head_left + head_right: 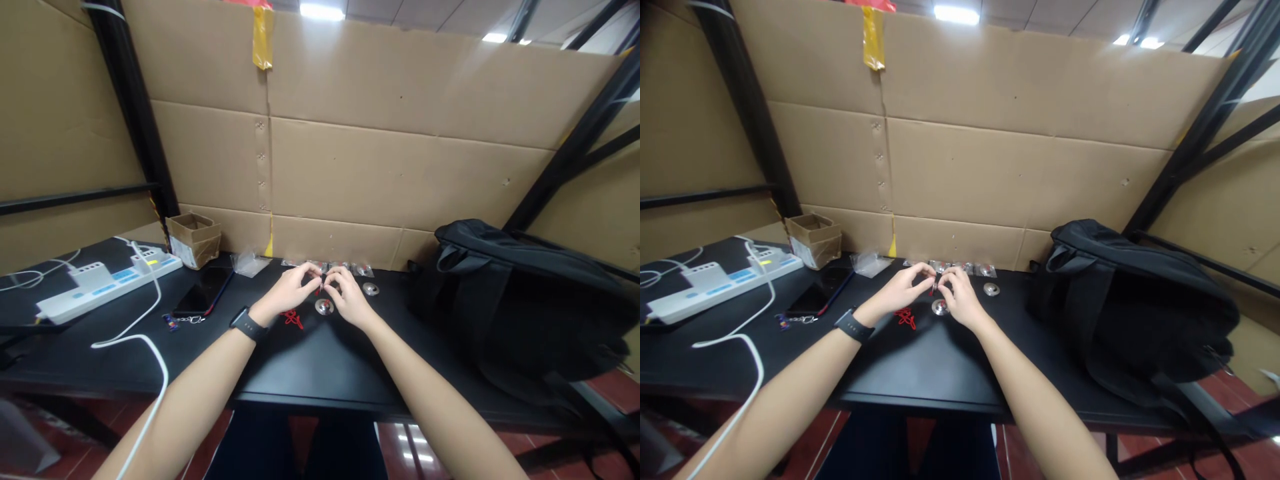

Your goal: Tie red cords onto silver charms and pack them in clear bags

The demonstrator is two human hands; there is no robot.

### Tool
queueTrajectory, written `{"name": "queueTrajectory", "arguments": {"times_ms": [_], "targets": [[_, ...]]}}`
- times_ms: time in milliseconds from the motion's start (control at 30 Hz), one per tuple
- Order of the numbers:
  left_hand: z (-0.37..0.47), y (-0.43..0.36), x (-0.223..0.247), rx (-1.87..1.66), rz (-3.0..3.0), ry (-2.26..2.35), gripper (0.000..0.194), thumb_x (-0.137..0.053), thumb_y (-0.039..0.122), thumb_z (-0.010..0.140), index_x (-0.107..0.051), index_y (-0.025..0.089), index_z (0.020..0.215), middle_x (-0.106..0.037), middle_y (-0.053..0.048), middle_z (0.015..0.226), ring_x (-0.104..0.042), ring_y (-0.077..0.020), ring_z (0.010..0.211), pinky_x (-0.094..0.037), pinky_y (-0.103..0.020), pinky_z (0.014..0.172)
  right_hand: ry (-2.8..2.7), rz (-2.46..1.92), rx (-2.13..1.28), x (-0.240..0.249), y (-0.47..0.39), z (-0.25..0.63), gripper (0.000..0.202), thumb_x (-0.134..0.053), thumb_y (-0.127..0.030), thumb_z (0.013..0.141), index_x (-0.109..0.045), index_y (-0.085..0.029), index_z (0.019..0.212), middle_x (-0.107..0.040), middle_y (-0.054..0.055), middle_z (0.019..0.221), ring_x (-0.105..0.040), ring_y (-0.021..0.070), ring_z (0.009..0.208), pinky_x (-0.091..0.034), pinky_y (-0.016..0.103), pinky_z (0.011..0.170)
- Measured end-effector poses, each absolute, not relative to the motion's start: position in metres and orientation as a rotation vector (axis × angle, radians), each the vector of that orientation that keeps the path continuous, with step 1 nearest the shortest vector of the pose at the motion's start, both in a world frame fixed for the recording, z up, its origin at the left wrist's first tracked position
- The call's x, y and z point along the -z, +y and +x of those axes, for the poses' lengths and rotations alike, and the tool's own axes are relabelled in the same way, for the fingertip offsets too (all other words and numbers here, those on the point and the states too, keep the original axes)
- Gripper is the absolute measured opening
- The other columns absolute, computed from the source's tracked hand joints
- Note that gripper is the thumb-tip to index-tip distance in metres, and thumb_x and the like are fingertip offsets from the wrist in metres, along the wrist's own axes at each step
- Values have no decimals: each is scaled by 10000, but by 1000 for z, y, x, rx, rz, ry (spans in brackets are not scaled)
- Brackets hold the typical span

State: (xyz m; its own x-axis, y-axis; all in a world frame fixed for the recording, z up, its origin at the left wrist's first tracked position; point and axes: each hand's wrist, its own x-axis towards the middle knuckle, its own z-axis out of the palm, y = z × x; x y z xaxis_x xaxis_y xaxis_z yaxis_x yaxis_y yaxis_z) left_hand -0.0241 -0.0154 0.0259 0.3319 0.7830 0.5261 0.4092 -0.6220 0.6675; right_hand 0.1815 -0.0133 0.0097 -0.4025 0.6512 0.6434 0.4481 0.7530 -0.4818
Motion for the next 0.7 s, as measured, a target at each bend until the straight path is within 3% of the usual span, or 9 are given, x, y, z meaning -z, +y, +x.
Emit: {"name": "queueTrajectory", "arguments": {"times_ms": [167, 333, 433, 600, 700], "targets": [[-16, -23, -25, -1207, 2339, 1151, 263, -578, 451, 941, -666, 246, 1079, -717, -30, 1132, -656, -216, 1079, -472, -337, 963, -2125, -822, -182, -9, -12, 184, 47, -543, -192, 955, -583, -215, 949, -559, 108, 1149, -526, 254, 1133, -428, 462, 1039], [-15, -22, -20, -1026, 2459, 1186, 154, -655, 360, 881, -697, 254, 985, -735, 0, 1018, -668, -200, 957, -467, -318, 888, -2133, -817, -179, -12, -14, 184, 79, -513, -176, 965, -576, -211, 934, -553, 108, 1156, -512, 248, 1154, -411, 451, 1054], [-17, -21, -20, -933, 2529, 1280, 107, -692, 358, 852, -741, 274, 895, -726, 6, 1086, -630, -232, 1070, -421, -354, 924, -2124, -807, -196, -12, -13, 184, 82, -510, -181, 966, -583, -208, 940, -557, 108, 1166, -516, 242, 1160, -414, 438, 1047], [-23, -17, -21, -969, 2537, 1486, 125, -674, 360, 872, -786, 302, 878, -728, -14, 1069, -597, -249, 1077, -358, -398, 918, -2090, -913, -377, -11, -9, 190, 96, -519, -224, 962, -609, -196, 981, -639, 60, 989, -596, 169, 847, -494, 309, 797], [-27, -12, -17, -919, 2524, 1561, 130, -658, 322, 884, -785, 302, 903, -755, -22, 1032, -605, -257, 1068, -341, -401, 905, -2235, -1010, -452, -6, -6, 197, 137, -655, -243, 875, -672, -194, 1001, -675, 24, 896, -569, 133, 692, -460, 259, 684]]}}
